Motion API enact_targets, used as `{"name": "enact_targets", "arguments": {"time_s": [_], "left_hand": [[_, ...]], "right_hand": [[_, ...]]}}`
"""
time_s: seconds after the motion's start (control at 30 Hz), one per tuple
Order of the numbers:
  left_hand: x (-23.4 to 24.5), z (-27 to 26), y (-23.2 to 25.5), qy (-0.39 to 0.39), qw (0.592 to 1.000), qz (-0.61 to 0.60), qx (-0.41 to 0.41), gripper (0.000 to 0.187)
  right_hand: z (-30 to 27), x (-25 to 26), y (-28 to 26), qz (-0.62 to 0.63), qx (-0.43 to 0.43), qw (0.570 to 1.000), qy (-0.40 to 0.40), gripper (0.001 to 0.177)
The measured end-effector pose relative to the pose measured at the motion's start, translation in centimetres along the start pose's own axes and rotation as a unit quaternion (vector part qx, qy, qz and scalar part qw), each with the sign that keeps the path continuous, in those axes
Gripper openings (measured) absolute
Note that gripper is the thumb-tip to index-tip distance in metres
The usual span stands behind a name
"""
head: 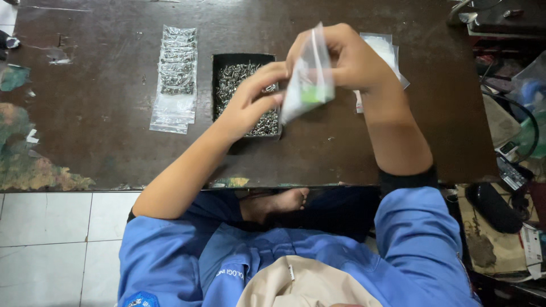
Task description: The person sits at a table and transfers small metal screws from a black tray into a green plastic container. They then pour the screws from the container into a small plastic bag, seal it, and place it on a stack of similar bags. The person repeats this process multiple times.
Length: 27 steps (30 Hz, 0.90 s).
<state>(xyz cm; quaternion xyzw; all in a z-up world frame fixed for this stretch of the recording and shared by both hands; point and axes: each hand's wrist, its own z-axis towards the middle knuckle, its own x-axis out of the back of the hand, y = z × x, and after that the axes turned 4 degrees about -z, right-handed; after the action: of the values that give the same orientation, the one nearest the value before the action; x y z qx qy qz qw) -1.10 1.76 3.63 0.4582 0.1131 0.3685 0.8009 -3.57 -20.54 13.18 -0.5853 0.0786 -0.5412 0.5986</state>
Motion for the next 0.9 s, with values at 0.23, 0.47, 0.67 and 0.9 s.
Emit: {"name": "enact_targets", "arguments": {"time_s": [0.23,0.47,0.67,0.9], "left_hand": [[0.4,-1.6,1.0,0.098,0.984,-0.135,0.057,0.04],[2.1,-2.4,2.1,0.203,0.971,-0.04,0.119,0.018],[8.7,-4.1,3.4,0.1,0.97,0.083,0.206,0.015],[16.5,-8.0,4.2,0.033,0.928,0.258,0.266,0.015]], "right_hand": [[-0.1,-2.4,-1.2,-0.086,-0.113,0.978,0.156,0.017],[1.0,-4.6,1.6,-0.093,-0.098,0.979,0.153,0.018],[5.3,-6.7,5.3,-0.172,-0.06,0.976,0.121,0.026],[12.9,-11.1,9.8,-0.212,0.006,0.977,0.03,0.02]]}}
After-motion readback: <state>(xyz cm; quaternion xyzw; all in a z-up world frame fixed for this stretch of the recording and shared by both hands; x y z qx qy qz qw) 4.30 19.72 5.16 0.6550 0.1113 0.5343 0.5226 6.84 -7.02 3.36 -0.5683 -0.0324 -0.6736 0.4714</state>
